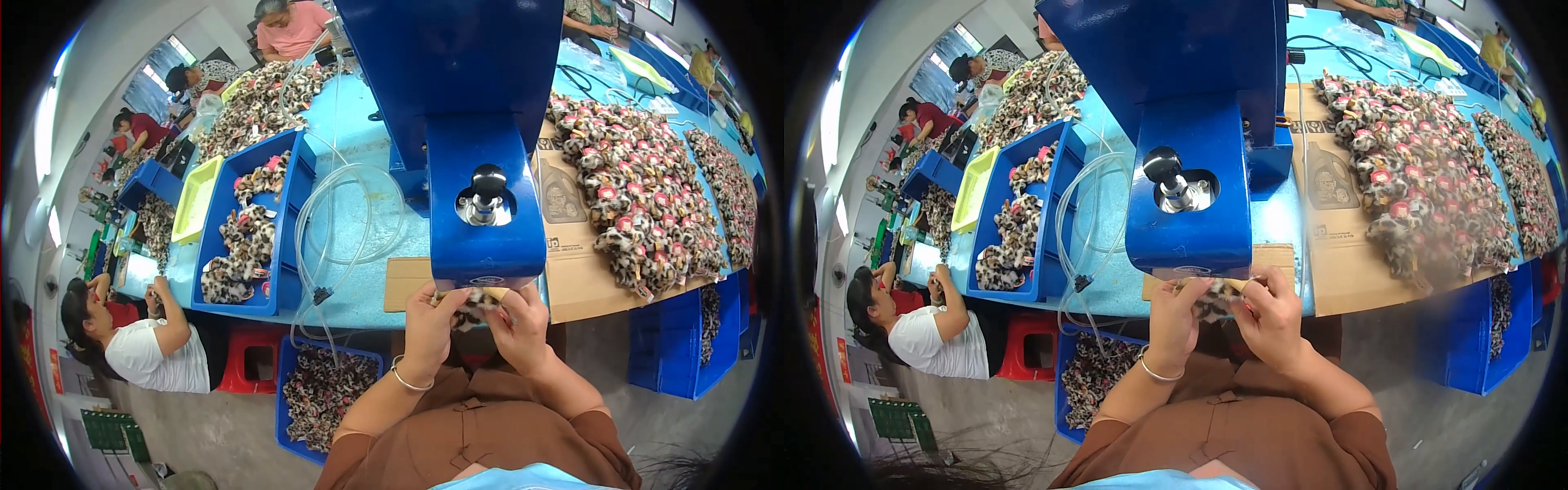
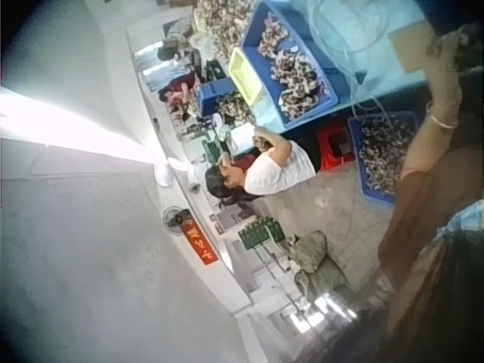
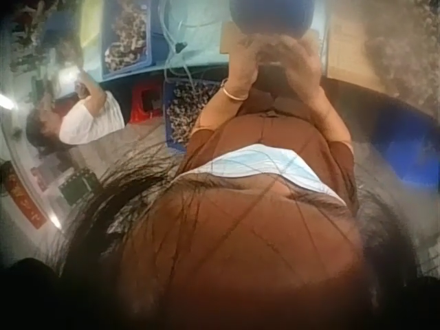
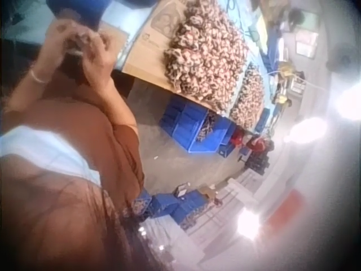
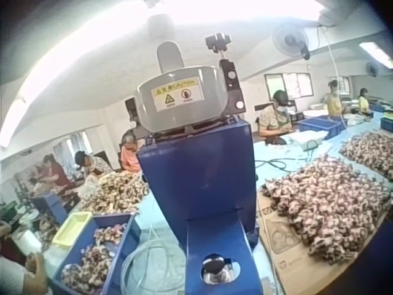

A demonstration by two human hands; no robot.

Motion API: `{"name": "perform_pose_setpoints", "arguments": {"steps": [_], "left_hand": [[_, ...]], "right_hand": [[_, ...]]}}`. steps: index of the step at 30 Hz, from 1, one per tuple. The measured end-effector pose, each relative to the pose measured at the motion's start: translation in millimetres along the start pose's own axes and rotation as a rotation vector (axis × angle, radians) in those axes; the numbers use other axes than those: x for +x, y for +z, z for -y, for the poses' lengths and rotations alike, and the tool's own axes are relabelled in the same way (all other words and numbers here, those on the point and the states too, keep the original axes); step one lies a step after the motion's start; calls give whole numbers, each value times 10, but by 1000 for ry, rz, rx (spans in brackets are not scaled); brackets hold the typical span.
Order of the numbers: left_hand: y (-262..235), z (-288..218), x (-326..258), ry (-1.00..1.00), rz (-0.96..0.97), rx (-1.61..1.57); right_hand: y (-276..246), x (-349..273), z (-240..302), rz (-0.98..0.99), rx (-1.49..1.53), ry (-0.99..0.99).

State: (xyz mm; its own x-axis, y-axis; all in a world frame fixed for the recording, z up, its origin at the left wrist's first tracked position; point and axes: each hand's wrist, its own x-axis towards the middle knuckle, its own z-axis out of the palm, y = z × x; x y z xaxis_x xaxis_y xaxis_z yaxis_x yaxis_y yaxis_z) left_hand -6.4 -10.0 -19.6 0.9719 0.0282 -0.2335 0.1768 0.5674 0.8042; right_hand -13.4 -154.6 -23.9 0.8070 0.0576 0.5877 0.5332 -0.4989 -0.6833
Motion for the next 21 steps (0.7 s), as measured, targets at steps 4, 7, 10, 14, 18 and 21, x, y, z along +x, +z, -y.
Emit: {"name": "perform_pose_setpoints", "arguments": {"steps": [4, 7, 10, 14, 18, 21], "left_hand": [[40, -5, 20, 68, -22, -7], [98, -73, -3, 110, -38, 28], [140, -100, -24, 150, -32, 25], [158, -123, -57, 135, -37, 31], [183, -134, -68, 140, -50, 38], [183, -120, -63, 150, -47, 26]], "right_hand": [[25, 34, -8, -53, 49, 2], [15, 65, -4, -46, 74, 9], [-1, 98, 9, -65, 83, -26], [-23, 104, 23, -62, 88, -40], [-50, 117, 29, -38, 70, -35], [-50, 134, 25, -43, 88, -40]]}}
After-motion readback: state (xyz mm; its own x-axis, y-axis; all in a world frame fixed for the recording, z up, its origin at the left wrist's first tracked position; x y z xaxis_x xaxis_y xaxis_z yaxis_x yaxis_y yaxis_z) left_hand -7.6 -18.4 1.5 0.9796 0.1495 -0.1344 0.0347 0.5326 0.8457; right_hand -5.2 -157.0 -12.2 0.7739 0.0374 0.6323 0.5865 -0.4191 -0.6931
